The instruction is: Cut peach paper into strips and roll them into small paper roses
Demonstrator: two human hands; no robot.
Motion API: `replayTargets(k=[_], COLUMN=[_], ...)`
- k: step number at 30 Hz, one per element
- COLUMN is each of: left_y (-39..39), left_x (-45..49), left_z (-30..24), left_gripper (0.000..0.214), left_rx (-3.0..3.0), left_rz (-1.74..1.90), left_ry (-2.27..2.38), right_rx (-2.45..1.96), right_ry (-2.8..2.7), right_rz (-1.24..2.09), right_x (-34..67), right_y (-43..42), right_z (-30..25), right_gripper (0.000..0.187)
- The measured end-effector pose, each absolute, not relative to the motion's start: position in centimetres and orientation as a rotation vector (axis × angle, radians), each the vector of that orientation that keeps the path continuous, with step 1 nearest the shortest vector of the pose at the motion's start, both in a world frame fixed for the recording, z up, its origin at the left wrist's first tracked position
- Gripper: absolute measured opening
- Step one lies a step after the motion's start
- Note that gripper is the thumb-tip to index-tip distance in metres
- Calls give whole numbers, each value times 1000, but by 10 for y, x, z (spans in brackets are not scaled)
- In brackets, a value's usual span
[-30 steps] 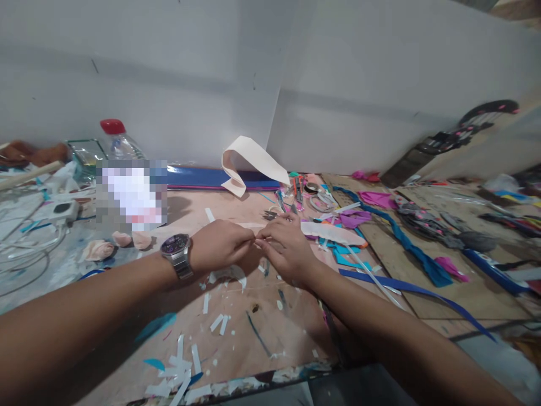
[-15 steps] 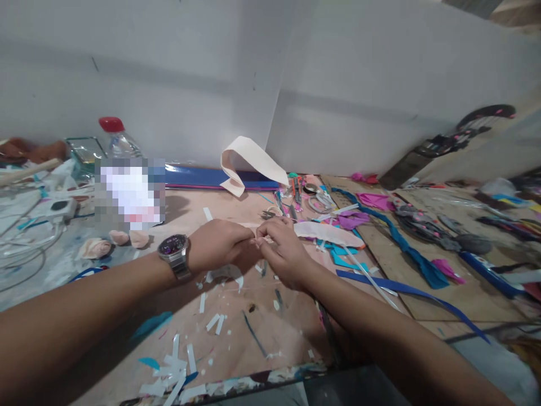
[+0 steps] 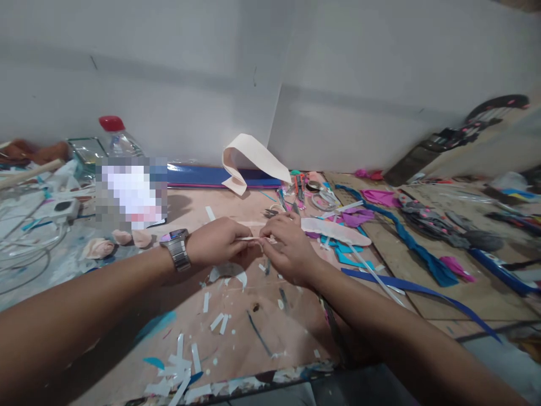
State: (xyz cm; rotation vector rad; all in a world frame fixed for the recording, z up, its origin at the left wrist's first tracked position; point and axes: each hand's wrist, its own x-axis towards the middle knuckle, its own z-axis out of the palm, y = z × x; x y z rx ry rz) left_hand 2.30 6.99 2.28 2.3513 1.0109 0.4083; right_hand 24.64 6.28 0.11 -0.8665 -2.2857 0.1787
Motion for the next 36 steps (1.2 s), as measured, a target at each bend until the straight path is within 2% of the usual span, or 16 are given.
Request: replayTargets(k=[9,20,29,36], left_y=[71,72,76,74], left_x=[21,22,20,19], left_z=[12,15,14,15], left_gripper=[51,50,32,34], left_rx=[1649,1535,1288,1137], left_rz=[362,305,279,289], left_ry=[820,756,684,648], right_rx=[-895,-888,-830,-795], right_ry=[-2304,-2258,-2256,-2286], right_rz=[214,196,231,169], right_x=[246,246,245,247], right_y=[63,64,62,65], right_z=[-1,-6,-6,-7], right_gripper=[13,13,16,16])
